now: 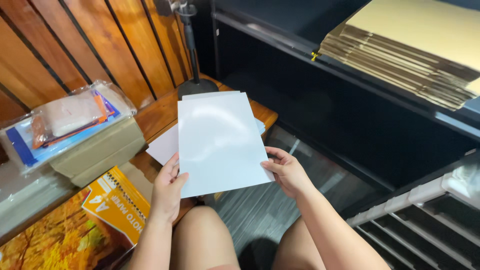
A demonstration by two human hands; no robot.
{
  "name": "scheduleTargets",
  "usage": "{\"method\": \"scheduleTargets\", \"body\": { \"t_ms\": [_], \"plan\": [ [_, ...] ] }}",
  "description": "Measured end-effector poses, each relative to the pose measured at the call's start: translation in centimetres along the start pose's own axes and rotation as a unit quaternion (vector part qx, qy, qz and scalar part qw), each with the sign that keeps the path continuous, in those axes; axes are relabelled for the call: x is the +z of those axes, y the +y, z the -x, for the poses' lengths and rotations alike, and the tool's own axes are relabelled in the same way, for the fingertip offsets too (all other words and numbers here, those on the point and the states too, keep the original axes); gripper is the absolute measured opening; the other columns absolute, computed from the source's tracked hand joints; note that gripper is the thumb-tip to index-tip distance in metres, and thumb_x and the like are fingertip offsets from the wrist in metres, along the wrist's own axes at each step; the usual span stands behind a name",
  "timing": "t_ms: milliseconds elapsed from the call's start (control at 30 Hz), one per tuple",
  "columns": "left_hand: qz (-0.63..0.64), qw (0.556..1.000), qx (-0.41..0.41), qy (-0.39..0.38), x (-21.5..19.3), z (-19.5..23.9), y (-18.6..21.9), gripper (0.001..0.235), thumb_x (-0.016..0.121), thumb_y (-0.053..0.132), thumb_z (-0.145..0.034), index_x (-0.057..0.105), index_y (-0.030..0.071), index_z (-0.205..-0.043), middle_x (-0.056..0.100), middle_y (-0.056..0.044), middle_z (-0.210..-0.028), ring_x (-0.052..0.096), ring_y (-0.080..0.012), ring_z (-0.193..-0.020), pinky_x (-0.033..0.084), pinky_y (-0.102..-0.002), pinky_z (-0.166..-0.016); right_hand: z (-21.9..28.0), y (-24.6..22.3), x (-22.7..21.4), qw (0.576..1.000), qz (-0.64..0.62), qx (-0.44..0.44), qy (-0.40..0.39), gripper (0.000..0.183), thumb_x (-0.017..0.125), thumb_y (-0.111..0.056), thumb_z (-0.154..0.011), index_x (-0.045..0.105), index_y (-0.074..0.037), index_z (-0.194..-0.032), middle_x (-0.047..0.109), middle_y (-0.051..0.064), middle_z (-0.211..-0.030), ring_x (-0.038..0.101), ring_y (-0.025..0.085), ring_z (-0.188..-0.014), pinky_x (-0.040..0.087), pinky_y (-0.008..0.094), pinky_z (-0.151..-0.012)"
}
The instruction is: The person sits on a wooden bench and repeatedly picks up sheets of white paper from a stack on their lap. They lift each sheet and place it onto a stack of brown folders on a nearby black shelf, repeating this action throughout the video.
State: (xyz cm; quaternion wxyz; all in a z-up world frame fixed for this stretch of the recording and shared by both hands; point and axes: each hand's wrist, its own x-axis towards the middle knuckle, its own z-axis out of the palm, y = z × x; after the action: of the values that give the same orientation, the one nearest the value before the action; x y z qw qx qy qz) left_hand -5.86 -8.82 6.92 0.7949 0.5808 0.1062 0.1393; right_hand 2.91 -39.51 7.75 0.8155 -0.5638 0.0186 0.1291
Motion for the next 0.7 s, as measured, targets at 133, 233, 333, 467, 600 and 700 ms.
{"method": "scheduleTargets", "body": {
  "t_ms": [133, 233, 333, 467, 600, 700],
  "plan": [
    [0.0, 0.999, 0.021, -0.025, 3.3, 2.1, 6.3, 0.072, 0.055, -0.007, -0.087, 0.038, -0.001, -0.157, 0.055, -0.014, -0.155, 0.054, -0.0185, -0.139, 0.045, -0.033, -0.114, 2.5, -5.4, 1.2, 0.999, 0.026, 0.001, -0.025, 0.057, 0.076, -0.003, -0.084, 0.062, -0.003, -0.139, 0.077, 0.012, -0.091, 0.072, 0.021, -0.08, 0.058, 0.032, -0.071],
    [-0.066, 0.992, 0.077, -0.076, 4.4, 2.7, 9.2, 0.086, 0.066, -0.003, -0.081, 0.032, 0.003, -0.159, 0.04, -0.012, -0.166, 0.039, -0.0169, -0.152, 0.031, -0.034, -0.125, 4.0, -9.1, 1.8, 0.999, -0.025, -0.035, -0.022, 0.05, 0.072, 0.006, -0.084, 0.065, 0.0, -0.133, 0.074, 0.015, -0.112, 0.071, 0.024, -0.088, 0.06, 0.034, -0.076],
    [-0.146, 0.968, 0.122, -0.161, 5.9, 3.1, 12.2, 0.109, 0.08, 0.015, -0.071, 0.022, 0.006, -0.163, 0.036, -0.013, -0.167, 0.037, -0.0156, -0.15, 0.029, -0.032, -0.124, 5.9, -13.3, 2.3, 0.997, -0.002, -0.073, -0.02, 0.051, 0.073, 0.002, -0.083, 0.065, 0.001, -0.132, 0.077, 0.019, -0.099, 0.073, 0.025, -0.08, 0.059, 0.033, -0.071],
    [-0.192, 0.943, 0.192, -0.192, 9.4, 2.2, 15.3, 0.115, 0.086, 0.013, -0.066, 0.022, 0.002, -0.161, 0.031, -0.014, -0.169, 0.032, -0.0179, -0.154, 0.026, -0.034, -0.125, 7.6, -18.7, 2.0, 0.993, 0.03, -0.109, 0.017, 0.051, 0.07, 0.003, -0.084, 0.064, -0.001, -0.134, 0.075, 0.015, -0.108, 0.072, 0.024, -0.082, 0.06, 0.032, -0.07],
    [-0.207, 0.929, 0.219, -0.217, 13.8, 0.8, 18.2, 0.108, 0.084, 0.018, -0.071, 0.025, -0.001, -0.159, 0.029, -0.017, -0.169, 0.026, -0.0234, -0.158, 0.024, -0.036, -0.127, 8.8, -23.6, 0.7, 0.985, 0.048, -0.158, 0.042, 0.049, 0.071, 0.002, -0.084, 0.064, -0.003, -0.132, 0.074, 0.012, -0.113, 0.072, 0.022, -0.084, 0.062, 0.029, -0.069],
    [-0.244, 0.92, 0.224, -0.21, 17.6, -0.3, 20.1, 0.101, 0.083, 0.032, -0.074, 0.032, 0.004, -0.158, 0.035, -0.014, -0.167, 0.03, -0.024, -0.156, 0.027, -0.037, -0.126, 9.2, -26.7, -1.0, 0.981, 0.03, -0.177, 0.074, 0.049, 0.068, 0.002, -0.086, 0.063, -0.004, -0.135, 0.075, 0.019, -0.11, 0.074, 0.026, -0.088, 0.064, 0.031, -0.075]
  ]
}}
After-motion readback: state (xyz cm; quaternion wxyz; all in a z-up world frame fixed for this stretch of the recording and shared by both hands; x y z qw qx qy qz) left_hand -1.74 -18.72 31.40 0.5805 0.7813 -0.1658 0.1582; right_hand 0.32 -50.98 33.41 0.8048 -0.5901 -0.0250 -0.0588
